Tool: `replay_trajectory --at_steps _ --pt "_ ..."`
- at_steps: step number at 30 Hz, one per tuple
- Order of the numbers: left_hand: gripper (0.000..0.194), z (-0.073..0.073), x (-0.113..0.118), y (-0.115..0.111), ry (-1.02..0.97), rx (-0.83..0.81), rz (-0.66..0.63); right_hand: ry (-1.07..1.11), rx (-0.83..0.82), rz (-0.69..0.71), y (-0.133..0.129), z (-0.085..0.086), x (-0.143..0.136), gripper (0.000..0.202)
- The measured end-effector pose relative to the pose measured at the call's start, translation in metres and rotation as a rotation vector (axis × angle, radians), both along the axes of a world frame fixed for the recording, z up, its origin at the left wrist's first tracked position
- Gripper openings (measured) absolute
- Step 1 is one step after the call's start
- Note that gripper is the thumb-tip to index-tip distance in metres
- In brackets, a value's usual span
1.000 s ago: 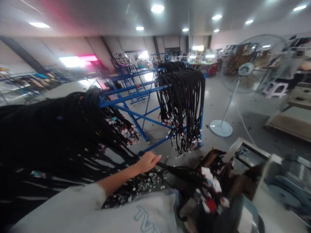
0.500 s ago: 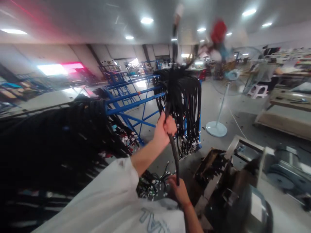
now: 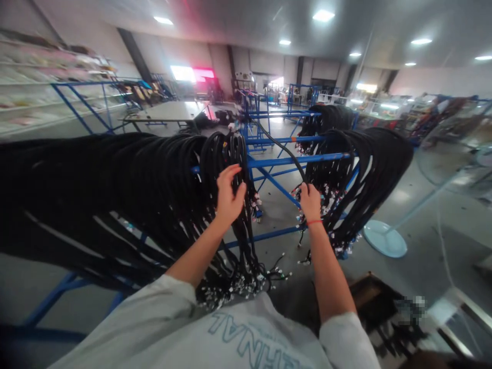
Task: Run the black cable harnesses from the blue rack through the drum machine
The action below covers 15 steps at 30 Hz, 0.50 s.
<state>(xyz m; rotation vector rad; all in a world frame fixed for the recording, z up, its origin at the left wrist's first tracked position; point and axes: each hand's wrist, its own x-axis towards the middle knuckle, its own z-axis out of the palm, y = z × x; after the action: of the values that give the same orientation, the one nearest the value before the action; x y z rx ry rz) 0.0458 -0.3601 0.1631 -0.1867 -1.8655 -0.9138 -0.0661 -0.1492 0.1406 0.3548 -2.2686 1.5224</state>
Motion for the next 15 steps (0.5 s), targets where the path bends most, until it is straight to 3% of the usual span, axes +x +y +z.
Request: replay_trajectory --at_steps 2,4,7,11,13,15 --pt "0.039 -0.015 0.020 -0.021 0.016 0.028 0.136 0.025 0.003 0.037 -0.041 0.000 -0.002 0.033" --pt "0.046 -0.036 0.033 -0.032 -0.015 0.054 0.234 0.038 -0.022 0.158 -0.078 -0.009 0.005 0.028" --pt "0.064 -0.072 0.040 -0.037 -0.059 0.084 0.328 0.017 -0.089 0.356 -0.101 -0.023 0.012 0.026" --pt "0.083 -0.105 0.037 -0.044 -0.047 0.260 0.320 0.020 -0.049 0.448 -0.072 -0.036 -0.002 0.028" --pt "0.083 -0.118 0.031 -0.051 -0.120 0.421 0.201 0.014 0.002 0.430 -0.049 -0.043 -0.010 0.029" --pt "0.079 -0.132 0.024 -0.056 -0.345 0.551 0.009 -0.002 0.034 0.398 -0.031 -0.048 -0.014 0.029"
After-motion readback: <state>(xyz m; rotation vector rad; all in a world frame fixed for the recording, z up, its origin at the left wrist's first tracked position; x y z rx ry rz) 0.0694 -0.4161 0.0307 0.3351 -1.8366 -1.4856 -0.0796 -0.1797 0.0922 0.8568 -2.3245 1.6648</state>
